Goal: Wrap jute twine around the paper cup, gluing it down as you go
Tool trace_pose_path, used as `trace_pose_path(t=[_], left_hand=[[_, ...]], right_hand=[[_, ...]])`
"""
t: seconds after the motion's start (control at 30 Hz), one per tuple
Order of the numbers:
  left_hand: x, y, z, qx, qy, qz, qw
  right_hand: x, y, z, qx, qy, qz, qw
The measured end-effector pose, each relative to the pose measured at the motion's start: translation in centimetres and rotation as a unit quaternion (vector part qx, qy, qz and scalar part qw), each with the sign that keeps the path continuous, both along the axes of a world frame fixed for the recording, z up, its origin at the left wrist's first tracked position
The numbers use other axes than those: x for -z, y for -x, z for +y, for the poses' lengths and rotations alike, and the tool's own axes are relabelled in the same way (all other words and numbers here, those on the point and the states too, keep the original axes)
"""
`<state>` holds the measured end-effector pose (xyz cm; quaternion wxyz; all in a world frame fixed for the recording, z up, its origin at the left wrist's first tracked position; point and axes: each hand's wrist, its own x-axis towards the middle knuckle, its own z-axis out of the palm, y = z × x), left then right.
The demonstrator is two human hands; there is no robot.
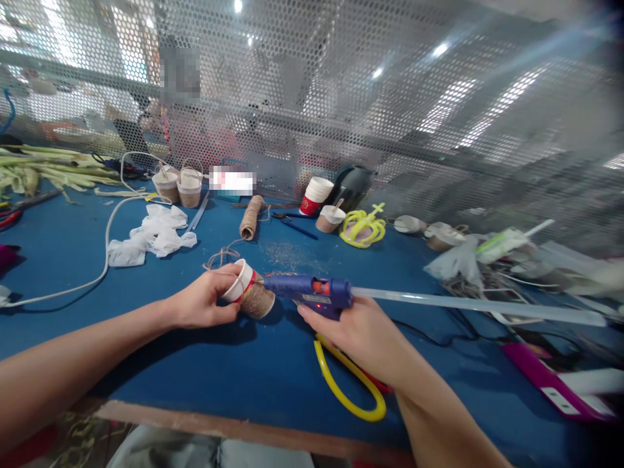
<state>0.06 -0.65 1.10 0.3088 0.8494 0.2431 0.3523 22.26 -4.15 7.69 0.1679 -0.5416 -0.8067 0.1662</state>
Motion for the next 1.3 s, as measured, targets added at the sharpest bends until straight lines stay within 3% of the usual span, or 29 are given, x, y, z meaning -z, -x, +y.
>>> trace_pose_path(t=[0.53, 0.9, 1.3], left_hand=[[0.1, 0.1, 0.1, 0.0, 0.001, -0.012, 1.0], [0.0, 0.1, 0.0, -0.001, -0.018, 0.006, 1.0], [0.1, 0.0, -0.1, 0.0, -0.027, 0.003, 1.0]], right_hand=[[-0.1, 0.4, -0.5, -0.034, 0.004, -0.007, 0.999], [-0.5, 0.5, 0.4, 0.049, 0.047, 0.035, 0.997], [-0.5, 0.6, 0.5, 0.08, 0.098, 0.1, 0.987]])
